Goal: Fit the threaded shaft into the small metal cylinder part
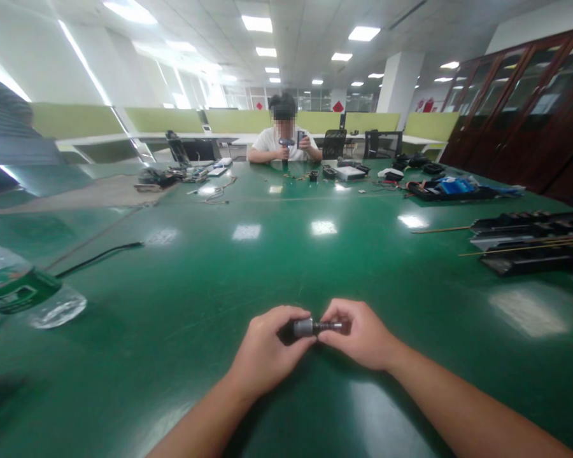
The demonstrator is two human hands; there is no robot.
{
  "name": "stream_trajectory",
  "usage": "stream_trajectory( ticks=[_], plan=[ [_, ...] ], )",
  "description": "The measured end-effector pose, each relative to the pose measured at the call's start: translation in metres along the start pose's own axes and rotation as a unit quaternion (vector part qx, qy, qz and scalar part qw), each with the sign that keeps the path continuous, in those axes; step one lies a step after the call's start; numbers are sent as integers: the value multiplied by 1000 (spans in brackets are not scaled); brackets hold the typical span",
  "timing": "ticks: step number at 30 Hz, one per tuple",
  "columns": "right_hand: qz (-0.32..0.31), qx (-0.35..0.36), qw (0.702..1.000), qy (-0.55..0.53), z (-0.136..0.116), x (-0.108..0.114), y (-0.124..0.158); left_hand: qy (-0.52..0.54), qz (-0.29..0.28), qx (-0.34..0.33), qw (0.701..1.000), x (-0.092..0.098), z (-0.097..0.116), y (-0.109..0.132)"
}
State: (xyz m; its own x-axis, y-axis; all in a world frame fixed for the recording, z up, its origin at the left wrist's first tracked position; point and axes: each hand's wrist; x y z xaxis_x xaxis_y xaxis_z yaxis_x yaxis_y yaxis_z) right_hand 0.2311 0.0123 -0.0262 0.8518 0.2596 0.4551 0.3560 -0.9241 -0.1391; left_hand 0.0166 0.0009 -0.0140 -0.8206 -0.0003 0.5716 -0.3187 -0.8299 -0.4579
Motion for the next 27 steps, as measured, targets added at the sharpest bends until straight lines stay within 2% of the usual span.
stream_trajectory(
  ticks=[27],
  plan=[
    [18, -6, 1000, 10, -3, 0, 2, -14, 6, 27, 1000, 6, -3, -2]
  ],
)
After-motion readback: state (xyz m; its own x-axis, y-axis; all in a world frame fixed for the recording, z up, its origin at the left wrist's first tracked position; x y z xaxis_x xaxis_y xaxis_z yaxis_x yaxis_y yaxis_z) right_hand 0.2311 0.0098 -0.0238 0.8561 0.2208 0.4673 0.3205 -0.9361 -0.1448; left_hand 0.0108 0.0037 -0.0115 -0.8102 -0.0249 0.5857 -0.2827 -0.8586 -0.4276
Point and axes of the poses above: each hand's wrist, its own y-axis away from the middle knuckle, its own x-axis out of the back of the hand, z = x × y, and after that the axes turned 6 degrees about y, right-handed
